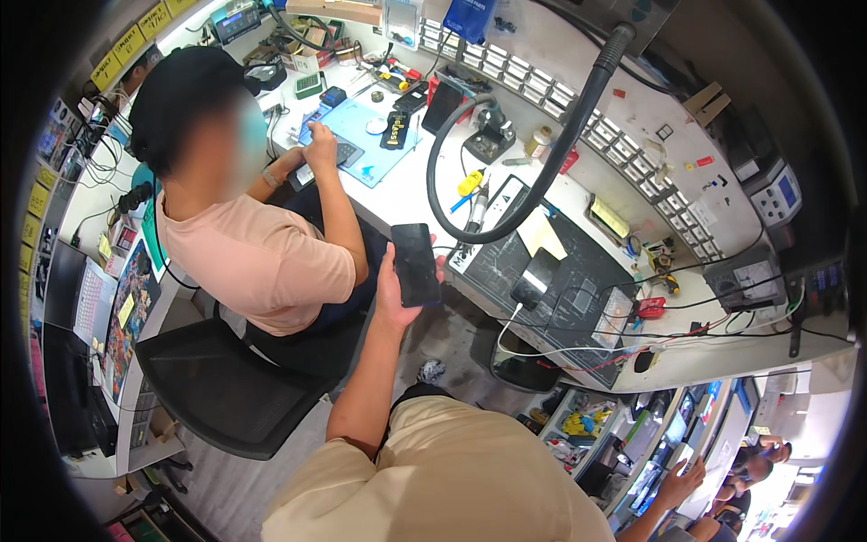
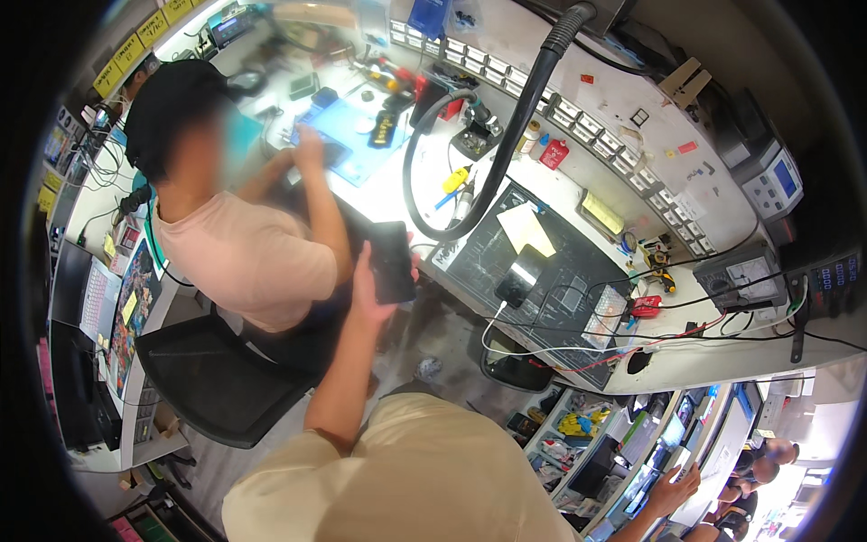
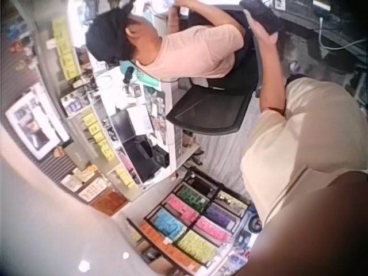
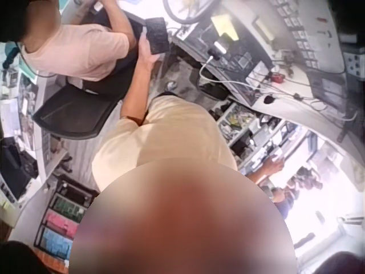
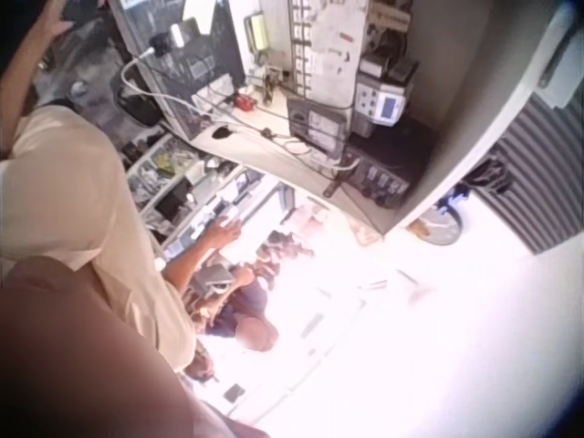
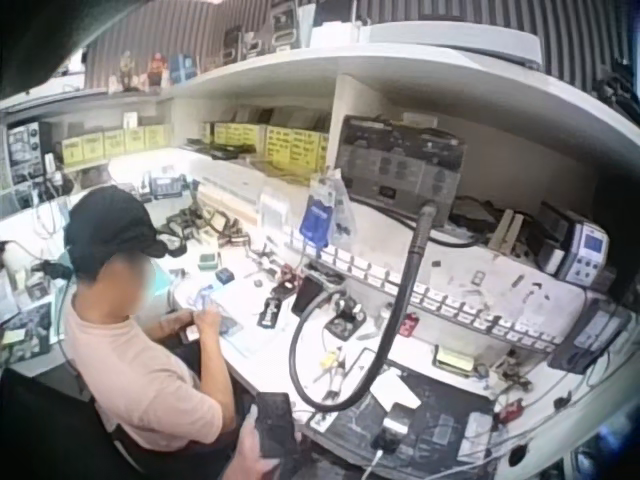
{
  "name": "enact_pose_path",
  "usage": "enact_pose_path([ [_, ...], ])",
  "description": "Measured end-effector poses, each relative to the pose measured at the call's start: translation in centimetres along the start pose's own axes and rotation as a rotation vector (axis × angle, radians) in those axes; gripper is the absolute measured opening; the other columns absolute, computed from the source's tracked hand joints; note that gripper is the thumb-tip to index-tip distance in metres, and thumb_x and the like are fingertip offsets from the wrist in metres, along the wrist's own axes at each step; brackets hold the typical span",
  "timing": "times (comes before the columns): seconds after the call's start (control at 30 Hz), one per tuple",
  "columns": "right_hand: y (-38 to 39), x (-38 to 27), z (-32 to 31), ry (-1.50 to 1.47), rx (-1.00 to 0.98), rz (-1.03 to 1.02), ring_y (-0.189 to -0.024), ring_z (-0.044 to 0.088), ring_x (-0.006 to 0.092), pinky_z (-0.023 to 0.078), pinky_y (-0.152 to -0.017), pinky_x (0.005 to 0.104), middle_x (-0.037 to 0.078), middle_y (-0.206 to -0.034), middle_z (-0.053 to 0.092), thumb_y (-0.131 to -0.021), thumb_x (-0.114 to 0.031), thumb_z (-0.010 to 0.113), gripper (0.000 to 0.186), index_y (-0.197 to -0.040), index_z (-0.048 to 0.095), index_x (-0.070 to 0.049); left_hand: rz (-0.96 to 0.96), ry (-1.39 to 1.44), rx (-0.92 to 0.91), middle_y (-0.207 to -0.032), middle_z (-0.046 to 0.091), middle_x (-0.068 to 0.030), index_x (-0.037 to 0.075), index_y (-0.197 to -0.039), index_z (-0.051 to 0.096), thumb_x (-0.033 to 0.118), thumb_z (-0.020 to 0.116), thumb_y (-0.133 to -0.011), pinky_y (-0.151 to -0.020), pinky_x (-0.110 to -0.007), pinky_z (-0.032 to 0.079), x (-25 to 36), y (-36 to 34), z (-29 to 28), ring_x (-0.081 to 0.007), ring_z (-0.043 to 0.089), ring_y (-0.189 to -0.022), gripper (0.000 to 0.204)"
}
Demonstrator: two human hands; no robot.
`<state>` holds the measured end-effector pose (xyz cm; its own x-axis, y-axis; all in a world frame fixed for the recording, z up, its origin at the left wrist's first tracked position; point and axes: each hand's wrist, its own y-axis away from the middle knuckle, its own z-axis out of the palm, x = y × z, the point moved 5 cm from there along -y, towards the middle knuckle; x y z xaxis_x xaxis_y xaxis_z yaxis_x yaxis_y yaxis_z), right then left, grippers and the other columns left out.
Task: The person uses a heat gun to apply heat to a smartphone screen, then removes a protective film and inspects the device. The person hands the phone to a customer and later retrieves it to continue inspection.
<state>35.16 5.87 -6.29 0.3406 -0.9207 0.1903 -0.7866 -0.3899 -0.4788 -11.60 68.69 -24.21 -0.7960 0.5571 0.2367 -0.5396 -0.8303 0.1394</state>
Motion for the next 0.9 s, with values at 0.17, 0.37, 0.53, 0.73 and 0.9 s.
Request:
enact_pose_path([
  [0.17,0.0,0.2,0.2,-0.011,-0.006,0.005,-0.131,0.053,0.0403,0.044,-0.111,0.0523,0.020,-0.138,0.058,-0.102,-0.020,0.063,0.046,-0.144,0.055,-0.003,0.041,0.097,-0.035,-0.157,0.053,-0.0125,0.007,-0.158,0.045,0.044,0.044,-0.107,-0.102,-0.049,0.054,0.2,-1.5,-0.8,-0.0365,0.060,-0.129,0.063],
  [0.37,0.0,0.3,0.4,0.000,0.007,-0.023,-0.131,0.052,0.0398,0.042,-0.112,0.0529,0.020,-0.137,0.057,-0.101,-0.020,0.065,0.048,-0.145,0.055,-0.005,0.061,0.027,-0.008,-0.161,0.049,-0.0146,0.007,-0.159,0.043,0.055,0.042,-0.110,-0.110,-0.056,0.049,-0.4,-2.4,-1.2,-0.0446,0.045,-0.147,0.069],
  [0.53,-0.1,0.3,0.3,-0.007,-0.006,-0.013,-0.130,0.052,0.0408,0.043,-0.110,0.0538,0.020,-0.137,0.057,-0.102,-0.023,0.065,0.048,-0.145,0.055,-0.005,0.056,0.058,-0.009,-0.166,0.045,-0.0105,0.009,-0.163,0.040,0.078,0.035,-0.103,-0.113,-0.057,0.047,-0.3,-3.0,-1.9,-0.0449,0.048,-0.145,0.091],
  [0.73,-0.2,0.2,0.1,0.014,-0.009,-0.010,-0.129,0.052,0.0408,0.044,-0.109,0.0547,0.020,-0.138,0.057,-0.104,-0.026,0.064,0.047,-0.145,0.055,-0.007,0.100,0.007,0.038,-0.163,0.047,-0.0086,0.010,-0.162,0.041,0.084,0.036,-0.098,-0.111,-0.057,0.048,0.2,-3.0,-3.1,-0.0446,0.050,-0.143,0.098],
  [0.9,-0.2,-0.1,0.1,0.036,-0.002,-0.007,-0.129,0.052,0.0406,0.045,-0.109,0.0549,0.019,-0.138,0.056,-0.104,-0.027,0.064,0.046,-0.145,0.055,-0.008,0.110,-0.089,0.098,-0.157,0.052,-0.0097,0.008,-0.158,0.044,0.082,0.035,-0.100,-0.105,-0.053,0.053,0.4,-3.1,-3.8,-0.0426,0.057,-0.137,0.095],
])
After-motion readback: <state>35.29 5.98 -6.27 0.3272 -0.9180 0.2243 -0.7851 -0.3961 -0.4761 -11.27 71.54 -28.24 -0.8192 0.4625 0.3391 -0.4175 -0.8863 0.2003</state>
